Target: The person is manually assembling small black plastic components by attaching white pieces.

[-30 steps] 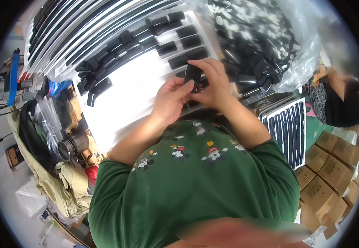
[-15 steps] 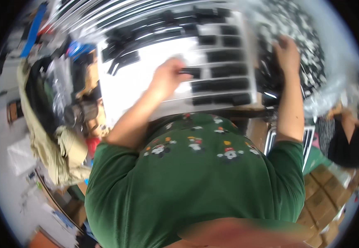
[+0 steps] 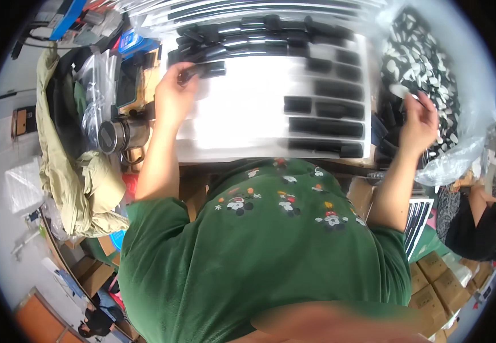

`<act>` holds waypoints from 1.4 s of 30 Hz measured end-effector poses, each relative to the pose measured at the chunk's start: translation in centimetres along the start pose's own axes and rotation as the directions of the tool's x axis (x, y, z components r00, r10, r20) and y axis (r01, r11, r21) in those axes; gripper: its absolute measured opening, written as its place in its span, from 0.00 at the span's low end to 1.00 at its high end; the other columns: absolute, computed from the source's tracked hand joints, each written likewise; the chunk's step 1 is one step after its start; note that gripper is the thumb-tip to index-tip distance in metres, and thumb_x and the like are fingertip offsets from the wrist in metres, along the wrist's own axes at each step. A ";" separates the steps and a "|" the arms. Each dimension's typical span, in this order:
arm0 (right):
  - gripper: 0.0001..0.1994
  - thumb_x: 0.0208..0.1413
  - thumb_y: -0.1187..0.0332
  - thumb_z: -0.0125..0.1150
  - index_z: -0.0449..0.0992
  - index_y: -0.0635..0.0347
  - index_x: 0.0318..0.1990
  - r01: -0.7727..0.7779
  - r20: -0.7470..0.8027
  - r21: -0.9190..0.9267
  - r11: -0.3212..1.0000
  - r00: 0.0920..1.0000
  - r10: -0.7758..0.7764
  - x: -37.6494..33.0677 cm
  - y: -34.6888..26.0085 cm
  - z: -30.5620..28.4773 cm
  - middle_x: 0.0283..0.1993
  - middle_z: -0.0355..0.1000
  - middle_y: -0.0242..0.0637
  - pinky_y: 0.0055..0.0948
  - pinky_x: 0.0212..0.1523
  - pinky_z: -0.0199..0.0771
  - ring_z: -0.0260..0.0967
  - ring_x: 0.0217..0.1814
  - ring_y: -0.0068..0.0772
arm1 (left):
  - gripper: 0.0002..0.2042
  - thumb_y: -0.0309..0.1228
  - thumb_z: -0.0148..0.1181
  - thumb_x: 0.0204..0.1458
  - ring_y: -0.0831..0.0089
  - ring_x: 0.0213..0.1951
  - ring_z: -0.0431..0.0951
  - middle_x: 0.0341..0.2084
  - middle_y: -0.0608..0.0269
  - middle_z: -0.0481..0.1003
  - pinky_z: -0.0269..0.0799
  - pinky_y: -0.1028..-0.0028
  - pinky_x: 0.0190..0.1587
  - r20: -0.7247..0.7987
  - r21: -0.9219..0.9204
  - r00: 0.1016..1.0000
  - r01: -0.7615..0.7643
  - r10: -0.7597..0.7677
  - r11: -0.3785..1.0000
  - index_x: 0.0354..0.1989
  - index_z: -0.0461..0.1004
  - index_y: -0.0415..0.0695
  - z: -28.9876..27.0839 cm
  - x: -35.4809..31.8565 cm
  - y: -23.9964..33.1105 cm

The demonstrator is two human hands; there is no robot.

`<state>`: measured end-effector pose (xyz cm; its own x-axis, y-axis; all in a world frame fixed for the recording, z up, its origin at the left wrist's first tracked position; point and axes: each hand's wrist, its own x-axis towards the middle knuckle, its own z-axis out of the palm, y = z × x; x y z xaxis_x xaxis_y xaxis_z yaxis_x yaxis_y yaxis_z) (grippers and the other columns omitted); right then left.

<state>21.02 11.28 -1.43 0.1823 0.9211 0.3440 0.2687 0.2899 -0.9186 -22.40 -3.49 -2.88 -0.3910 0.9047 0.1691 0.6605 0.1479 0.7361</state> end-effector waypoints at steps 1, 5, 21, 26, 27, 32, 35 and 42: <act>0.13 0.46 0.80 0.64 0.74 0.64 0.42 0.178 -0.007 0.012 0.984 0.984 -0.178 -1.2 -0.7 1.6 0.41 0.74 0.37 0.16 0.39 0.70 0.70 0.37 0.18 | 0.13 0.21 0.61 0.45 0.73 0.35 0.74 0.39 0.57 0.73 0.70 0.74 0.40 0.001 -0.576 0.998 0.047 -0.057 0.816 0.39 0.68 0.43 1.1 -0.5 1.3; 0.13 0.47 0.82 0.61 0.75 0.67 0.42 -0.062 0.182 0.369 0.928 0.983 -0.007 -5.8 -4.2 7.1 0.41 0.74 0.38 0.21 0.42 0.73 0.71 0.41 0.24 | 0.15 0.15 0.60 0.45 0.77 0.36 0.75 0.35 0.62 0.75 0.72 0.78 0.40 0.284 -0.923 0.958 0.284 -0.041 0.258 0.42 0.68 0.41 7.4 -2.1 6.8; 0.36 0.29 0.72 0.71 0.66 0.56 0.53 0.332 0.600 -0.017 0.943 0.758 -0.256 -8.7 -4.7 5.7 0.53 0.66 0.40 0.34 0.53 0.66 0.64 0.55 0.44 | 0.07 0.21 0.55 0.52 0.65 0.37 0.76 0.36 0.53 0.74 0.74 0.68 0.39 0.761 -0.649 0.647 0.759 -0.052 -0.055 0.39 0.67 0.35 12.9 -6.2 13.2; 0.32 0.33 0.72 0.70 0.68 0.54 0.52 0.361 0.581 -0.020 0.932 0.763 -0.283 -7.4 -5.2 5.4 0.51 0.68 0.40 0.33 0.52 0.66 0.65 0.54 0.43 | 0.09 0.23 0.58 0.51 0.70 0.34 0.75 0.36 0.56 0.74 0.72 0.74 0.37 0.736 -0.673 0.672 0.739 -0.086 0.022 0.39 0.69 0.35 12.9 -5.6 13.0; 0.31 0.34 0.72 0.70 0.68 0.55 0.52 0.278 0.597 0.041 0.960 0.763 -0.247 -6.4 -5.1 5.1 0.51 0.68 0.41 0.33 0.52 0.66 0.65 0.54 0.43 | 0.10 0.23 0.58 0.51 0.71 0.33 0.75 0.35 0.58 0.74 0.72 0.75 0.37 0.595 -0.670 0.788 0.595 -0.158 0.444 0.41 0.70 0.35 12.6 -4.8 12.4; 0.18 0.46 0.63 0.64 0.73 0.58 0.45 0.213 0.243 -0.726 0.654 0.969 -0.046 2.9 1.7 -1.4 0.43 0.73 0.44 0.34 0.46 0.69 0.70 0.47 0.44 | 0.15 0.26 0.64 0.44 0.70 0.31 0.74 0.34 0.58 0.72 0.71 0.75 0.37 0.222 -0.083 0.951 -0.203 0.217 0.976 0.42 0.75 0.41 10.3 0.5 7.2; 0.17 0.46 0.66 0.64 0.73 0.58 0.44 0.328 0.376 -0.737 0.591 0.926 -0.044 4.9 6.1 -1.9 0.41 0.73 0.43 0.33 0.44 0.70 0.71 0.44 0.44 | 0.13 0.29 0.67 0.40 0.57 0.39 0.72 0.37 0.55 0.72 0.68 0.67 0.43 0.274 0.148 0.927 -0.303 0.255 0.941 0.35 0.73 0.41 10.8 0.6 6.9; 0.13 0.47 0.69 0.63 0.73 0.59 0.41 0.159 0.187 -0.619 0.769 0.981 -0.052 4.4 2.6 -3.3 0.35 0.73 0.37 0.27 0.36 0.69 0.70 0.35 0.31 | 0.14 0.28 0.65 0.38 0.57 0.46 0.65 0.42 0.56 0.67 0.64 0.62 0.48 0.101 0.519 0.988 -0.150 0.113 0.841 0.36 0.74 0.44 3.7 2.0 1.9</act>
<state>25.67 15.26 -1.69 -0.0122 0.9370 0.3491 0.8214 0.2085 -0.5309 -19.55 0.11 -3.59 -0.2467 0.9515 0.1839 0.9471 0.1965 0.2536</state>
